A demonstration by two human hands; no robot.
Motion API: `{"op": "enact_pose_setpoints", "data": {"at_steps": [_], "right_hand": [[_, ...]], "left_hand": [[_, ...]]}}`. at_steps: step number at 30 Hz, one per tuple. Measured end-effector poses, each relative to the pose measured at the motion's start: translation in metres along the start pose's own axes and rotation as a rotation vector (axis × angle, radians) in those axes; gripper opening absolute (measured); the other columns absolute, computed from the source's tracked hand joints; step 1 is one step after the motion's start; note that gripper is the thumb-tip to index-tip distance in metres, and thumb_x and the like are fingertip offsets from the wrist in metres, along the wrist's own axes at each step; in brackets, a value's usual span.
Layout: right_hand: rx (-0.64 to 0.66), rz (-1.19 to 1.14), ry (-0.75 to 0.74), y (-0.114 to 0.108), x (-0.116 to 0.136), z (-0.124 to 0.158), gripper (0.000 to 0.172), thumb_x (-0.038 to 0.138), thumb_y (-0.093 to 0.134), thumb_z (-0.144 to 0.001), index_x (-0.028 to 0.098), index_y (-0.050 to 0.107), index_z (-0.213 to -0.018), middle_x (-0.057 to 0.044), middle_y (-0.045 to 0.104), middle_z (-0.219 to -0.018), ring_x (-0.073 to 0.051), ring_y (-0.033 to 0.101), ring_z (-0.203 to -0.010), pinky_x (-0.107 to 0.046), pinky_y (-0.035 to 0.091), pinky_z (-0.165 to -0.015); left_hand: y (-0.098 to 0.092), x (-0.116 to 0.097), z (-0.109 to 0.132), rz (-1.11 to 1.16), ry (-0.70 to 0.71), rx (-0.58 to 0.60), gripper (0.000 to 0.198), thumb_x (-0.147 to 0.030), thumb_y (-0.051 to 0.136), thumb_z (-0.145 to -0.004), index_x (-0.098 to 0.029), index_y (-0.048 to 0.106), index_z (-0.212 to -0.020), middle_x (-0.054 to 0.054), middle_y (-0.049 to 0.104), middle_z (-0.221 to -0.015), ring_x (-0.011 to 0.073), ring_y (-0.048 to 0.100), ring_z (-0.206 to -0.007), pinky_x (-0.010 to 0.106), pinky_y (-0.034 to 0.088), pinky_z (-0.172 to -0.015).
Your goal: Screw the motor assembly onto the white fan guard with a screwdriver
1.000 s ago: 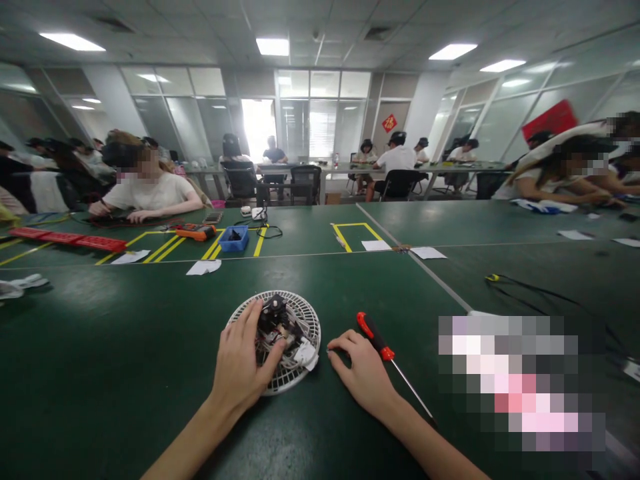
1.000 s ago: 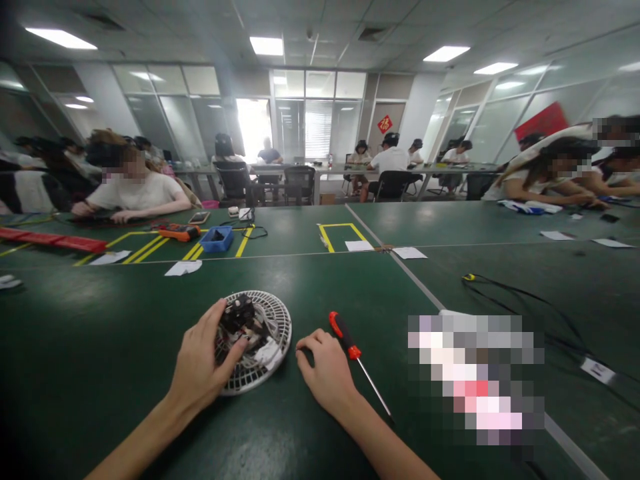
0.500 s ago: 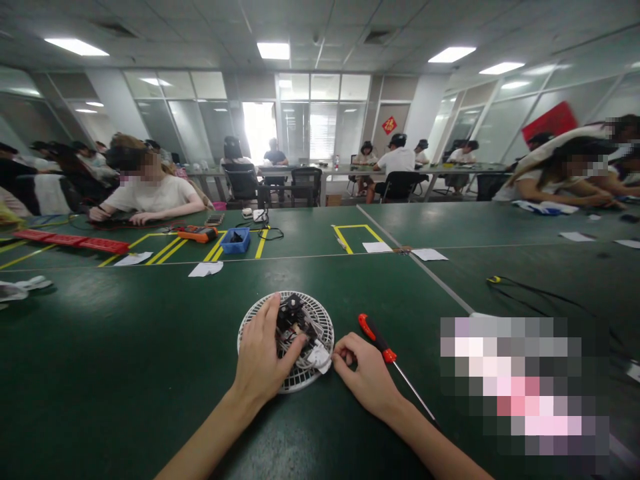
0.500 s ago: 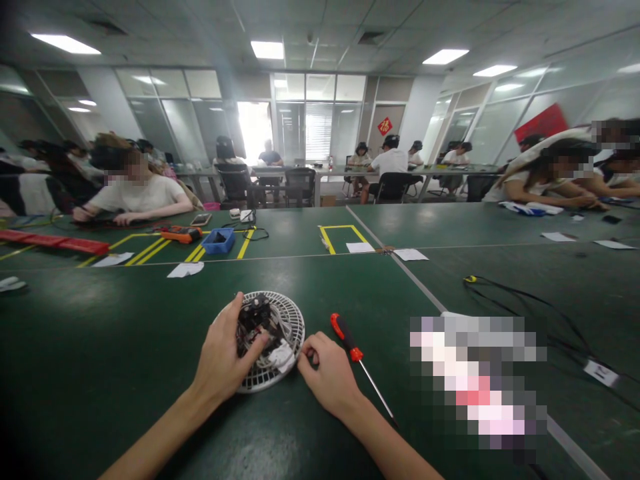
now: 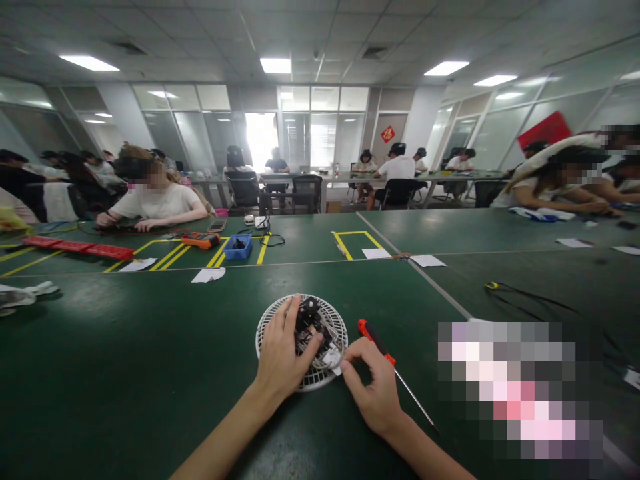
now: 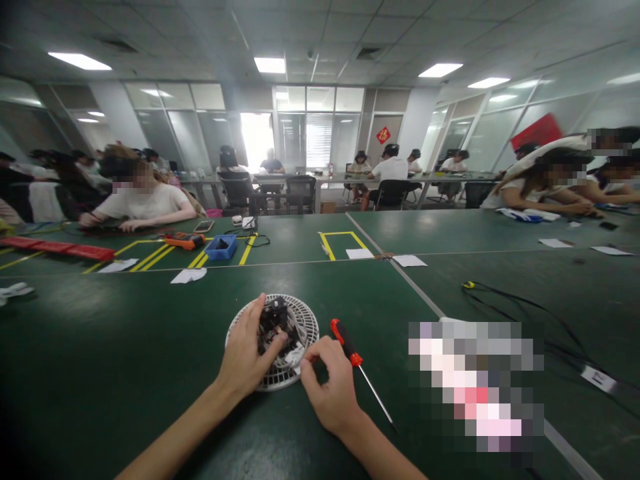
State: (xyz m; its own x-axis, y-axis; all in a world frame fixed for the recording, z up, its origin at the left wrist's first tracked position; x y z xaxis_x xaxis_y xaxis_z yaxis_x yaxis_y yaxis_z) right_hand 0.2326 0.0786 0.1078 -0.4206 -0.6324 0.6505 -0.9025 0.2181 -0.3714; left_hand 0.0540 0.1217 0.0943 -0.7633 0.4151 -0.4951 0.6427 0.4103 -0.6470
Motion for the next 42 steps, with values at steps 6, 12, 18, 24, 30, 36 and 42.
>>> {"op": "enact_pose_setpoints", "data": {"at_steps": [6,12,18,24,30,36,42], "right_hand": [[-0.090,0.069,-0.137,-0.013,0.020,0.002,0.013,0.013,0.057,-0.090,0.024,0.059,-0.084,-0.001,0.062,-0.078,-0.021,0.059,-0.076,-0.039,0.046,-0.075],[-0.035,0.136,-0.235,-0.003,0.047,0.012,0.015,0.009,0.056,-0.086,0.024,0.056,-0.087,-0.001,0.064,-0.078,-0.021,0.059,-0.076,-0.040,0.040,-0.074],[0.029,0.157,-0.307,0.012,0.061,0.024,0.018,0.008,0.058,-0.083,0.025,0.056,-0.089,0.000,0.064,-0.075,-0.019,0.060,-0.070,-0.038,0.042,-0.073],[0.049,0.096,-0.354,0.021,0.059,0.028,0.020,0.005,0.058,-0.087,0.023,0.061,-0.095,-0.001,0.068,-0.076,-0.019,0.060,-0.068,-0.035,0.044,-0.068],[0.071,0.058,-0.311,0.019,0.056,0.026,0.019,0.005,0.058,-0.088,0.022,0.064,-0.095,-0.002,0.066,-0.077,-0.018,0.059,-0.070,-0.035,0.043,-0.069],[0.092,0.039,-0.302,0.019,0.056,0.025,0.021,0.003,0.057,-0.088,0.020,0.065,-0.096,-0.002,0.065,-0.078,-0.018,0.058,-0.072,-0.035,0.042,-0.070],[0.098,0.024,-0.294,0.019,0.055,0.026,0.021,0.002,0.059,-0.088,0.021,0.066,-0.097,-0.002,0.066,-0.079,-0.018,0.060,-0.073,-0.036,0.043,-0.072]], "left_hand": [[0.009,-0.008,-0.001,-0.016,0.000,-0.006,0.071,-0.047,0.056,-0.099,-0.023,0.030,-0.159,0.018,0.045,-0.158,0.0346,0.046,-0.144,0.059,0.040,-0.116],[-0.015,-0.014,0.024,-0.084,0.178,-0.094,0.066,-0.031,0.056,-0.100,-0.026,0.027,-0.159,0.018,0.036,-0.162,0.0338,0.033,-0.153,0.068,0.024,-0.124],[-0.051,-0.022,0.067,0.031,0.438,-0.239,0.058,-0.012,0.069,-0.087,-0.030,0.049,-0.138,0.010,0.054,-0.138,0.0287,0.054,-0.135,0.064,0.034,-0.123],[-0.054,-0.048,0.076,0.085,0.565,-0.286,0.031,-0.011,0.068,-0.086,-0.023,0.064,-0.115,0.009,0.062,-0.125,0.0283,0.059,-0.127,0.055,0.048,-0.113],[-0.059,-0.058,0.074,0.137,0.597,-0.249,0.018,-0.008,0.065,-0.087,-0.019,0.070,-0.100,0.009,0.067,-0.110,0.0259,0.063,-0.116,0.048,0.052,-0.106],[-0.060,-0.064,0.072,0.175,0.611,-0.224,0.013,-0.009,0.064,-0.090,-0.018,0.071,-0.096,0.007,0.070,-0.097,0.0218,0.065,-0.105,0.042,0.052,-0.102],[-0.057,-0.064,0.070,0.187,0.596,-0.204,0.011,-0.010,0.065,-0.091,-0.017,0.072,-0.097,0.006,0.072,-0.093,0.0206,0.066,-0.100,0.041,0.052,-0.101]]}}
Point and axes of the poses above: each hand's wrist, its own z-axis away from the middle knuckle, its own y-axis out of the palm, x = y × z, the point moved 10 cm from there along -z, towards the middle knuckle
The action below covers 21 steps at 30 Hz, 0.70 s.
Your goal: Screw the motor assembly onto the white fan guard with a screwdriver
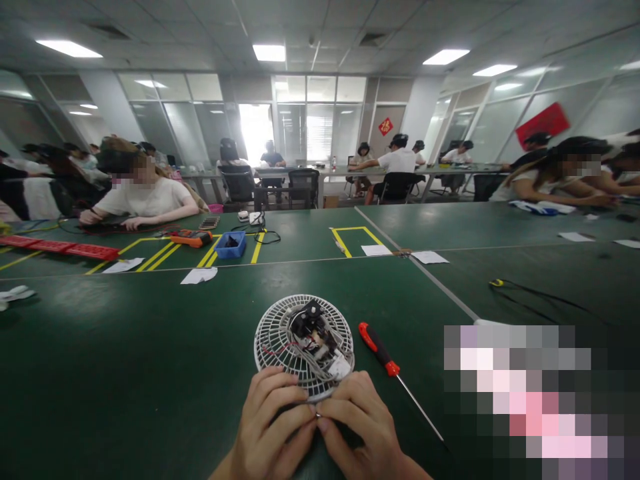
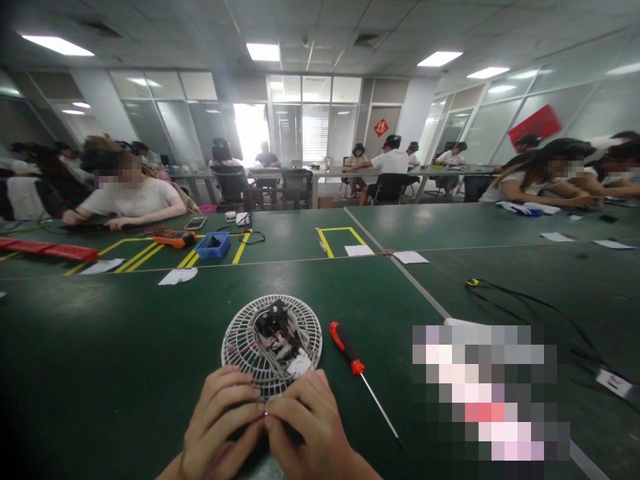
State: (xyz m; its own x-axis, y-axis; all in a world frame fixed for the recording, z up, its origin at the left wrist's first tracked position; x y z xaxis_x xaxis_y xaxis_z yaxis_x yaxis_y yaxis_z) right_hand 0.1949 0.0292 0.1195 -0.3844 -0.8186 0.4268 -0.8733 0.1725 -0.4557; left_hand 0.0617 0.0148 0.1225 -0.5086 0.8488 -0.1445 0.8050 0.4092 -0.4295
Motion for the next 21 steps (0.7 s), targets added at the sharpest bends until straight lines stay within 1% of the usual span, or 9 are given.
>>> {"op": "enact_pose_setpoints", "data": {"at_steps": [6,10,15,21], "right_hand": [[0.011,-0.013,0.016,0.0001,-0.0003,-0.0012,0.021,0.003,0.060,-0.088,0.020,0.065,-0.098,-0.002,0.068,-0.082,-0.018,0.062,-0.075,-0.036,0.043,-0.074],[0.034,0.008,0.031,0.0022,-0.0007,-0.0010,0.020,0.004,0.060,-0.088,0.021,0.065,-0.098,-0.002,0.070,-0.083,-0.018,0.063,-0.075,-0.037,0.043,-0.075],[0.057,0.020,0.004,0.0037,0.0031,-0.0014,0.021,0.005,0.060,-0.087,0.021,0.066,-0.099,-0.002,0.070,-0.082,-0.018,0.062,-0.075,-0.036,0.043,-0.075],[0.082,0.013,0.002,0.0055,0.0038,-0.0008,0.021,0.004,0.059,-0.086,0.019,0.067,-0.099,-0.003,0.069,-0.082,-0.018,0.062,-0.075,-0.037,0.044,-0.074]], "left_hand": [[-0.0001,-0.0011,-0.0013,0.024,-0.017,0.015,0.013,-0.008,0.063,-0.090,-0.016,0.072,-0.095,0.005,0.074,-0.090,0.0196,0.066,-0.096,0.040,0.049,-0.101],[-0.0017,-0.0017,-0.0053,0.020,-0.046,-0.006,0.015,-0.005,0.063,-0.085,-0.017,0.070,-0.092,0.003,0.075,-0.086,0.0187,0.067,-0.091,0.039,0.049,-0.100],[-0.0020,-0.0009,-0.0075,0.010,-0.075,-0.012,0.017,-0.005,0.062,-0.080,-0.018,0.067,-0.088,0.002,0.075,-0.082,0.0183,0.068,-0.086,0.039,0.050,-0.098],[0.0015,0.0048,-0.0037,0.064,-0.132,-0.009,0.015,-0.006,0.060,-0.078,-0.020,0.058,-0.080,0.001,0.070,-0.076,0.0172,0.066,-0.078,0.041,0.050,-0.093]]}}
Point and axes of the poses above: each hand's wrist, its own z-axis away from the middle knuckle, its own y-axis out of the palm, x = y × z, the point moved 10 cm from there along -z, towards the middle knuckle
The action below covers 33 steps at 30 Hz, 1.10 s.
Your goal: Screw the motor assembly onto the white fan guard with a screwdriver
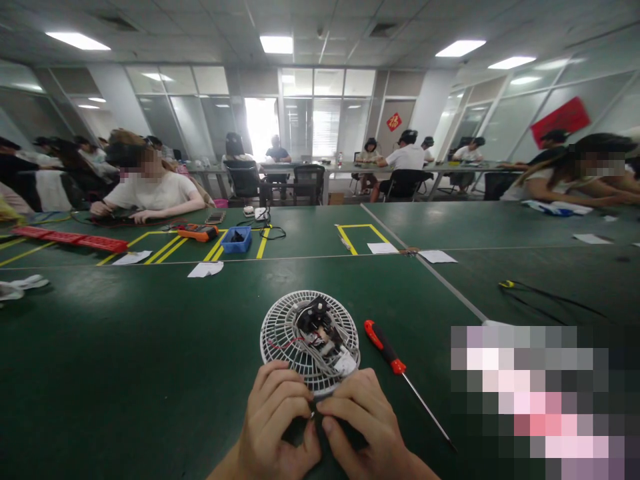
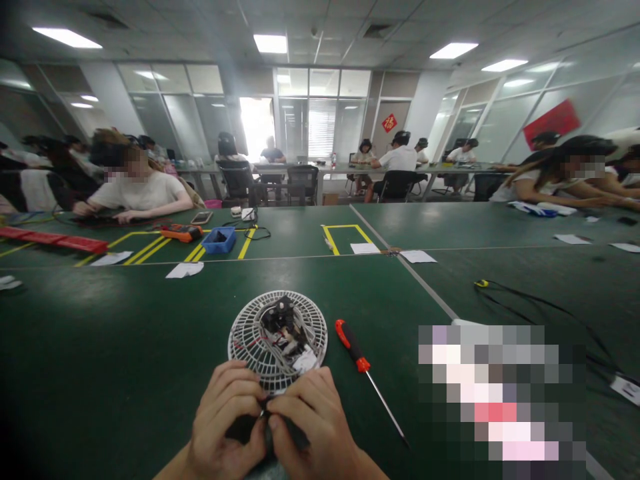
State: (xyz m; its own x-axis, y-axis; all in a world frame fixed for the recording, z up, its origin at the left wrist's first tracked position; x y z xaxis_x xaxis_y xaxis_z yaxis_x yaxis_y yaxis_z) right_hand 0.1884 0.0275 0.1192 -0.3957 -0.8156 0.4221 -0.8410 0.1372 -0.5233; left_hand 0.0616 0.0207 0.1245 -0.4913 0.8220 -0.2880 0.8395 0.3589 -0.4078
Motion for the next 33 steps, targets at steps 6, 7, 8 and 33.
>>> {"op": "enact_pose_setpoints", "data": {"at_steps": [6,7,8,33], "right_hand": [[-0.046,0.006,-0.004,-0.016,-0.004,-0.007,0.023,0.004,0.058,-0.087,0.020,0.067,-0.100,-0.003,0.069,-0.082,-0.019,0.063,-0.074,-0.034,0.050,-0.068],[-0.070,0.016,-0.001,-0.022,-0.007,-0.009,0.024,0.003,0.058,-0.087,0.020,0.068,-0.101,-0.004,0.068,-0.082,-0.019,0.063,-0.074,-0.034,0.051,-0.067],[-0.101,0.033,0.013,-0.030,-0.012,-0.012,0.024,0.003,0.059,-0.088,0.021,0.068,-0.100,-0.004,0.069,-0.083,-0.019,0.064,-0.075,-0.034,0.052,-0.068],[0.402,0.131,0.715,-0.048,-0.120,0.001,0.014,0.021,0.058,-0.087,0.020,0.071,-0.082,0.001,0.063,-0.066,-0.017,0.054,-0.059,-0.029,0.039,-0.058]], "left_hand": [[0.002,0.009,0.005,0.107,-0.062,0.002,0.018,-0.005,0.054,-0.076,-0.022,0.053,-0.083,0.001,0.065,-0.073,0.0166,0.062,-0.070,0.041,0.053,-0.081],[0.002,0.012,0.005,0.128,-0.081,0.001,0.018,-0.005,0.054,-0.076,-0.022,0.052,-0.084,0.001,0.064,-0.073,0.0167,0.061,-0.070,0.039,0.053,-0.078],[0.001,0.015,0.006,0.148,-0.105,0.000,0.018,-0.006,0.054,-0.076,-0.022,0.052,-0.084,0.002,0.063,-0.073,0.0169,0.061,-0.070,0.037,0.053,-0.074],[0.037,0.011,0.015,0.095,-0.045,0.280,0.018,-0.005,0.056,-0.087,-0.017,0.067,-0.094,0.005,0.070,-0.078,0.0158,0.061,-0.069,0.029,0.048,-0.063]]}}
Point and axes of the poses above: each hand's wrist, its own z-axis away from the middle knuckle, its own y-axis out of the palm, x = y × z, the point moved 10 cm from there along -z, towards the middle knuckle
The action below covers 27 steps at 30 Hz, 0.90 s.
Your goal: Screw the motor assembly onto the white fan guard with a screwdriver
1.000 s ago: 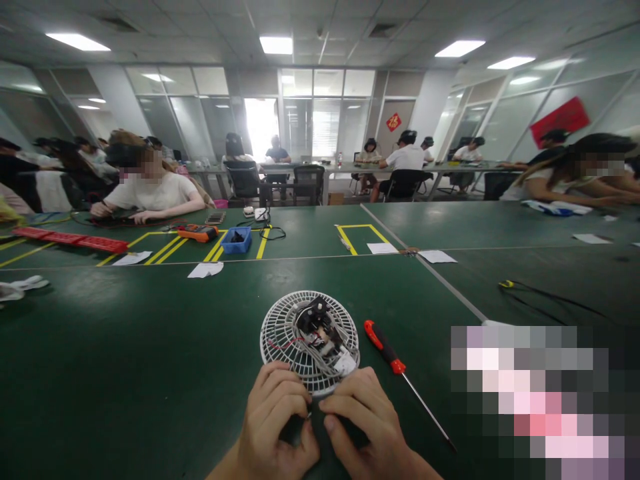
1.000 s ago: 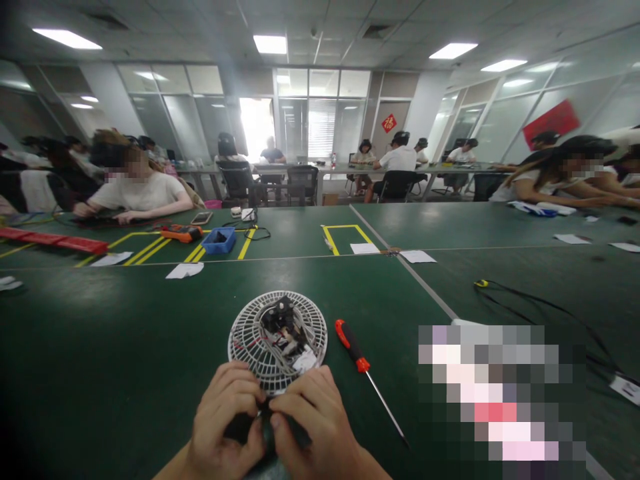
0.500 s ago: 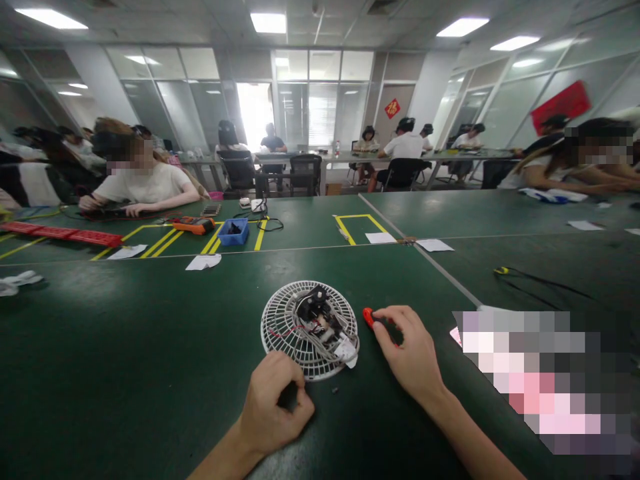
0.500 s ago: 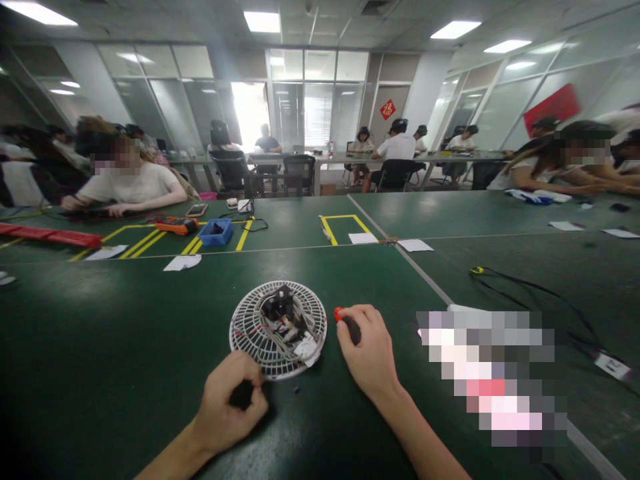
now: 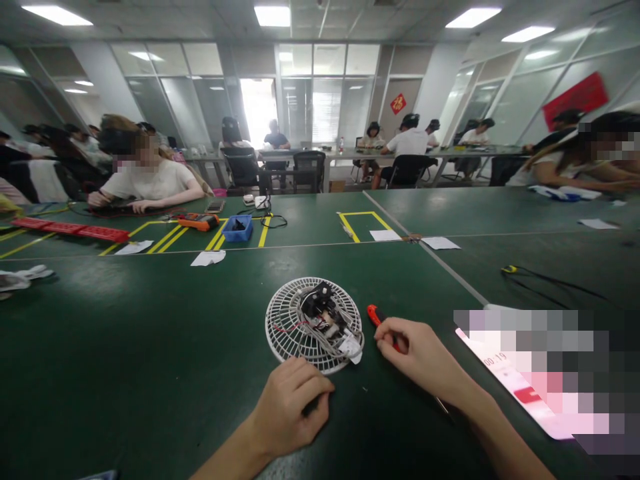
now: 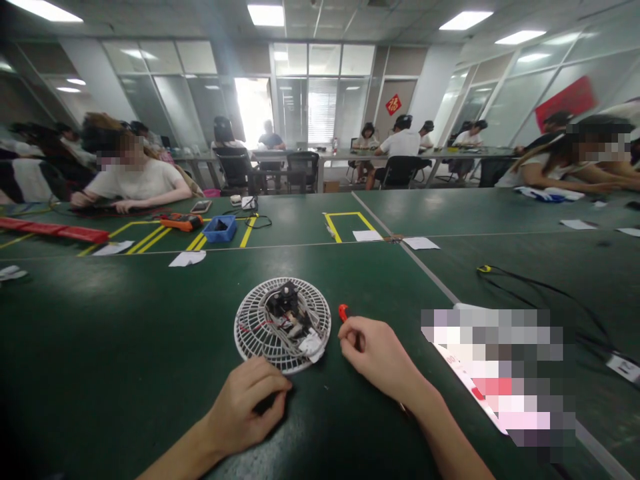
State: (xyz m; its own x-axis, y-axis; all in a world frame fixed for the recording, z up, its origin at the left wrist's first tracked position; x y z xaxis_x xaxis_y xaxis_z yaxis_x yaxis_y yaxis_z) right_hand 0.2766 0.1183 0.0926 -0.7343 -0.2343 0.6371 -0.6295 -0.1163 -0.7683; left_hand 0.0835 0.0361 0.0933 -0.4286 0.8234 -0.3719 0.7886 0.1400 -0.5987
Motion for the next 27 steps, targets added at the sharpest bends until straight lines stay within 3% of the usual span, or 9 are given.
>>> {"op": "enact_pose_setpoints", "data": {"at_steps": [3,6,11,17,27], "right_hand": [[0.354,-0.066,-0.049,0.033,0.018,0.015,0.006,0.018,0.069,-0.080,0.020,0.075,-0.079,0.003,0.064,-0.065,-0.014,0.054,-0.058,-0.025,0.037,-0.055],[0.446,-0.047,-0.038,0.051,0.024,0.022,0.012,0.016,0.080,-0.072,0.019,0.078,-0.084,0.002,0.070,-0.072,-0.015,0.061,-0.063,-0.024,0.039,-0.057],[0.453,-0.008,-0.020,0.066,0.019,0.020,0.007,0.020,0.082,-0.075,0.018,0.076,-0.078,0.002,0.069,-0.069,-0.016,0.062,-0.063,-0.025,0.039,-0.057],[0.333,0.053,0.005,0.055,0.011,0.010,0.005,0.019,0.079,-0.077,0.019,0.075,-0.080,0.004,0.063,-0.061,-0.015,0.058,-0.057,-0.026,0.035,-0.055],[0.314,0.109,-0.033,0.059,0.010,0.010,0.013,0.016,0.073,-0.084,0.021,0.067,-0.073,0.005,0.057,-0.061,-0.015,0.055,-0.058,-0.026,0.033,-0.056]], "left_hand": [[0.000,0.001,0.001,-0.002,-0.004,-0.002,0.018,-0.005,0.056,-0.088,-0.017,0.068,-0.095,0.005,0.071,-0.080,0.0159,0.062,-0.070,0.029,0.049,-0.064],[0.000,0.002,0.002,0.003,-0.008,0.003,0.018,-0.005,0.057,-0.088,-0.017,0.068,-0.096,0.005,0.071,-0.080,0.0161,0.062,-0.070,0.029,0.049,-0.063],[0.002,0.002,0.002,0.005,-0.015,0.021,0.018,-0.005,0.057,-0.088,-0.017,0.068,-0.097,0.005,0.071,-0.081,0.0169,0.062,-0.071,0.030,0.049,-0.064],[0.003,0.000,0.001,-0.017,0.002,0.023,0.018,-0.007,0.056,-0.089,-0.018,0.069,-0.095,0.004,0.070,-0.079,0.0161,0.062,-0.070,0.029,0.049,-0.063],[0.004,0.001,0.004,-0.021,0.006,0.028,0.019,-0.007,0.056,-0.090,-0.018,0.068,-0.098,0.006,0.071,-0.081,0.0166,0.064,-0.071,0.030,0.049,-0.064]]}}
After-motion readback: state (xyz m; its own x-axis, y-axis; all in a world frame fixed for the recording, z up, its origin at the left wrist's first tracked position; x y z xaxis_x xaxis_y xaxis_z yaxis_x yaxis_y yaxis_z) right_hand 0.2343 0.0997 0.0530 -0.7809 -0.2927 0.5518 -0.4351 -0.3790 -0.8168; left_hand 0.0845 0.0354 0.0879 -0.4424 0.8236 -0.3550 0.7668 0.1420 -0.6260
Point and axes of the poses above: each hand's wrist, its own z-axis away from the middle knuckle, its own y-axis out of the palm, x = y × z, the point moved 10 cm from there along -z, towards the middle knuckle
